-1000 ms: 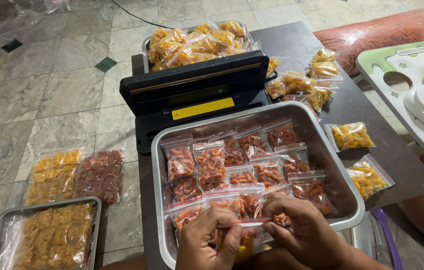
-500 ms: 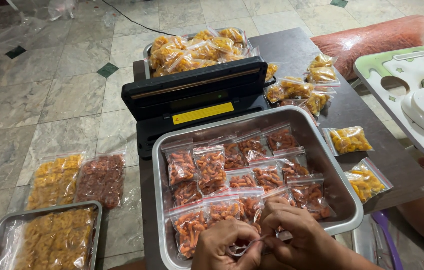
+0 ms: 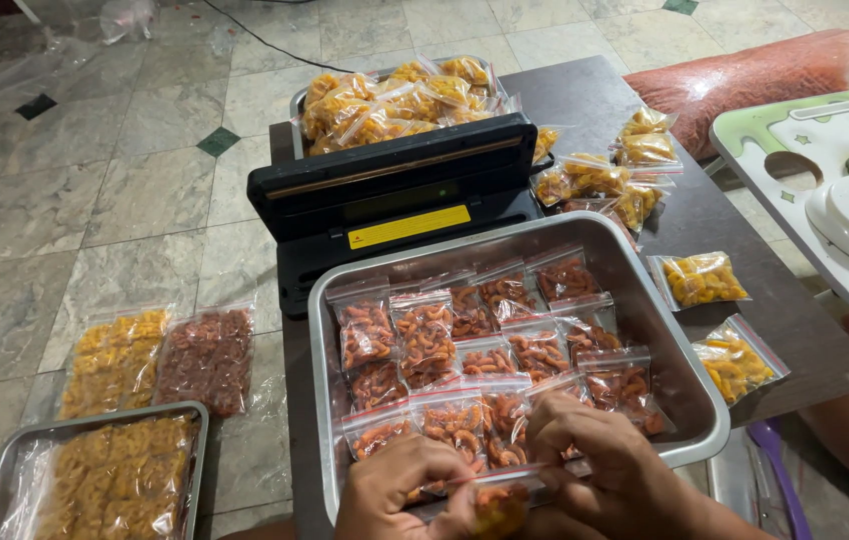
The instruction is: The person packs small portions of orange and yellow snacks into clear plastic bags. They seal the bags by hand and place them into a metal tray, then move the sealed bags to a tray on a heat sealer.
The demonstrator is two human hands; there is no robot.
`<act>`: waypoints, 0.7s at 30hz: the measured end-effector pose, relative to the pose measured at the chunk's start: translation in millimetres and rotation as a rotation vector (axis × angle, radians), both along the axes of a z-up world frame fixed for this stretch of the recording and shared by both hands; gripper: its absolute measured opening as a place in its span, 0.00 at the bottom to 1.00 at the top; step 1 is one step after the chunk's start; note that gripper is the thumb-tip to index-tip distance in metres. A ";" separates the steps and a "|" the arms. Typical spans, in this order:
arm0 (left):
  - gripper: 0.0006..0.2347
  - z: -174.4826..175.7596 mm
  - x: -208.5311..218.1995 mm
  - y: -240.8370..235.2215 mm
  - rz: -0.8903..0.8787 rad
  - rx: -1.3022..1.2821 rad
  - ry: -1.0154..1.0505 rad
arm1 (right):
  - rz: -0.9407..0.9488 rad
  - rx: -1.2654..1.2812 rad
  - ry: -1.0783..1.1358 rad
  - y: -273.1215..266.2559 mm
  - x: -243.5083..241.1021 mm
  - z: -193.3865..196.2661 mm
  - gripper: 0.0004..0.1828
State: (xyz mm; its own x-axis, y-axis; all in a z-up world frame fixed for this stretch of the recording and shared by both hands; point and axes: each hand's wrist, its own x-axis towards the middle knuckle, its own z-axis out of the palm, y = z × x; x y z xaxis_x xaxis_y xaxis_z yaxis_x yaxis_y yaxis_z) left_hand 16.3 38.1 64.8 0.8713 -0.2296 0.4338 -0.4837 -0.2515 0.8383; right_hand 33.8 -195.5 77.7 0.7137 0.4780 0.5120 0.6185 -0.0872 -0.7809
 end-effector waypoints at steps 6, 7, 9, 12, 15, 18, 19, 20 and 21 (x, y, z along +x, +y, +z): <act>0.04 6.8 -0.9 37.5 0.190 -0.069 -0.061 | -0.141 0.175 0.150 -2.8 0.9 -4.3 0.14; 0.04 6.6 -3.7 46.2 0.195 -0.073 -0.060 | -0.136 0.171 0.151 -8.7 3.2 -5.4 0.14; 0.05 6.4 -8.4 63.0 0.253 -0.210 -0.003 | -0.303 0.093 0.218 -21.2 8.1 -6.5 0.19; 0.04 5.7 -10.5 58.1 0.298 -0.243 -0.057 | -0.258 0.022 0.174 -17.9 15.2 -10.4 0.14; 0.04 9.8 -8.9 52.8 0.205 -0.240 -0.039 | -0.400 -0.121 0.309 -16.3 13.5 -15.3 0.07; 0.06 6.1 -6.4 56.7 0.190 -0.178 -0.092 | -0.337 -0.152 0.622 -7.9 20.9 -1.5 0.07; 0.06 7.0 -6.8 55.6 0.189 -0.180 -0.095 | -0.339 -0.153 0.620 -9.4 23.0 -4.8 0.07; 0.06 8.0 -7.1 54.7 0.212 -0.186 -0.094 | -0.444 -0.420 0.420 -10.5 25.7 -8.2 0.10; 0.06 8.7 -7.2 53.7 0.235 -0.192 -0.092 | -0.543 -0.680 0.210 -11.7 28.7 -11.8 0.20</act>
